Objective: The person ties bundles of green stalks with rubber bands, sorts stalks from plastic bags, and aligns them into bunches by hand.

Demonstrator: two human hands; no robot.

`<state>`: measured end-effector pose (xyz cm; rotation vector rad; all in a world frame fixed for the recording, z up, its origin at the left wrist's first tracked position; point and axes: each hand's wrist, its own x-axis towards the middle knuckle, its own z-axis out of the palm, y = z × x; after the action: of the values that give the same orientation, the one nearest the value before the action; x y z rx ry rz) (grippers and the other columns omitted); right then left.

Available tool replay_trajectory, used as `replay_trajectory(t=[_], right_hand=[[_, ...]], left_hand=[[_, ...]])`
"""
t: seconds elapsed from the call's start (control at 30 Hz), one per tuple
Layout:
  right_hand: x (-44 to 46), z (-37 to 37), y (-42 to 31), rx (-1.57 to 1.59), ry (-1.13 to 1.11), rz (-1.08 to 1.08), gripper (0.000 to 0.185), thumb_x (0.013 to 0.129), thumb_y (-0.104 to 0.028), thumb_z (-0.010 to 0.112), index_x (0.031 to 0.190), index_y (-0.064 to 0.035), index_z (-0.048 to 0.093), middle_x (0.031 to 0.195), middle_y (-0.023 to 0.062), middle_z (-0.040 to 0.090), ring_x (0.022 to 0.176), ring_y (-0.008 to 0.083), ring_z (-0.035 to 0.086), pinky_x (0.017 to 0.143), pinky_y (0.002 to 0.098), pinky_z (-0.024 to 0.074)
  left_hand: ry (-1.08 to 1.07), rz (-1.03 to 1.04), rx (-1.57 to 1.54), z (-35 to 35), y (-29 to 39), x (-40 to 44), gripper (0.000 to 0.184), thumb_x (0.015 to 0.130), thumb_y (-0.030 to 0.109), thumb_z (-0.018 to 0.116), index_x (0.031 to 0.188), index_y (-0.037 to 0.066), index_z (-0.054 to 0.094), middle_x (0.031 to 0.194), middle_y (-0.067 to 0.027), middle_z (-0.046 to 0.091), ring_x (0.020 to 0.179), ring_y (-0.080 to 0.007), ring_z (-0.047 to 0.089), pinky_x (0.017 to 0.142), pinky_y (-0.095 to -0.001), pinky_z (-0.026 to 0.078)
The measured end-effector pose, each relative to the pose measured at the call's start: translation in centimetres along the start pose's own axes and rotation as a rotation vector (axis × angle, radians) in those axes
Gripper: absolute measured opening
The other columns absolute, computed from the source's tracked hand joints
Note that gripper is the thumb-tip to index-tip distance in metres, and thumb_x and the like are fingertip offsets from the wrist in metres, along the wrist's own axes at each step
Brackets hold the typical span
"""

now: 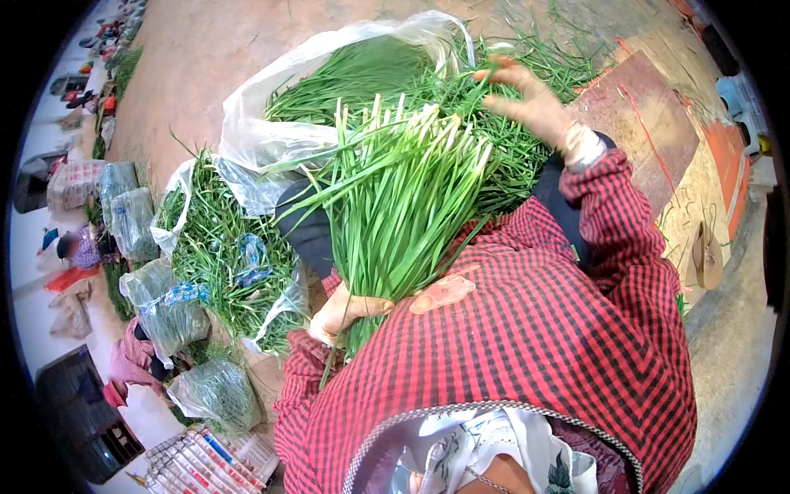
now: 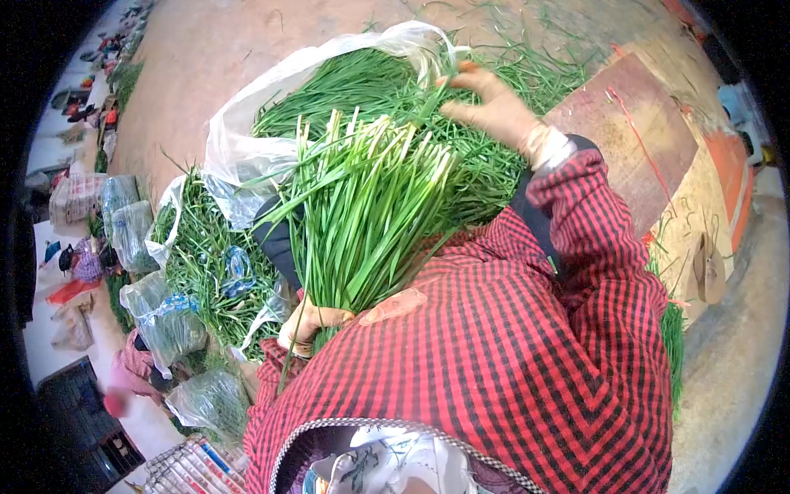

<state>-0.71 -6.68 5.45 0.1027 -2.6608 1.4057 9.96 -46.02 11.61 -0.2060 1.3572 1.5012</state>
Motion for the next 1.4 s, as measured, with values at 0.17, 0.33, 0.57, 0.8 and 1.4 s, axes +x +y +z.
replay_trajectory(t=[0.17,0.33,0.57,0.8,1.4], right_hand=[[-1.0,5.4,-2.9,0.171,-0.115,-0.203,0.052,0.078,-0.034,0.072,0.119,-0.0053,0.059,0.135,0.0176,0.043,0.129,0.0318,0.039,0.105,0.0383,0.0346],[-0.2,5.0,-1.5,-0.079,-0.059,-0.022,0.025,0.090,-0.023,0.057,0.105,-0.0042,0.060,0.090,0.0157,0.064,0.088,0.0305,0.063,0.077,0.0386,0.0484],[0.6,-2.6,-0.8,0.080,-0.047,0.136,0.031,0.089,-0.029,0.064,0.108,-0.0044,0.063,0.095,0.0080,0.063,0.100,0.0183,0.059,0.089,0.0299,0.0456],[-2.2,5.6,-7.7,-0.461,-0.129,-0.371,0.060,0.077,-0.050,0.066,0.113,-0.0026,0.059,0.131,0.0215,0.047,0.129,0.0371,0.038,0.108,0.0473,0.0280],[1.5,-2.8,-0.2,-0.434,-0.191,-0.072,0.057,0.087,-0.045,0.061,0.125,-0.0041,0.054,0.133,0.0205,0.049,0.124,0.0298,0.048,0.103,0.0400,0.0373]], left_hand=[[0.023,0.039,-0.028,0.3,-0.3,0.8,0.061,0.072,0.003,0.074,0.128,0.004,0.052,0.117,-0.0070,0.062,0.106,-0.0184,0.057,0.095,-0.0316,0.042],[0.065,0.032,0.073,0.9,0.1,0.6,0.062,0.068,-0.001,0.073,0.126,0.003,0.054,0.116,-0.0055,0.062,0.104,-0.0162,0.057,0.091,-0.0315,0.045],[0.096,0.117,0.135,1.9,0.5,1.4,0.057,0.068,0.001,0.075,0.122,0.002,0.057,0.112,-0.0057,0.064,0.100,-0.0157,0.059,0.089,-0.0305,0.047],[0.052,0.097,0.275,2.2,1.0,2.7,0.053,0.070,-0.005,0.071,0.122,0.001,0.057,0.115,-0.0067,0.063,0.104,-0.0169,0.057,0.092,-0.0320,0.045],[0.016,0.109,0.330,0.4,0.4,1.4,0.046,0.074,0.009,0.075,0.117,0.003,0.061,0.111,-0.0046,0.065,0.101,-0.0134,0.058,0.090,-0.0315,0.046]])
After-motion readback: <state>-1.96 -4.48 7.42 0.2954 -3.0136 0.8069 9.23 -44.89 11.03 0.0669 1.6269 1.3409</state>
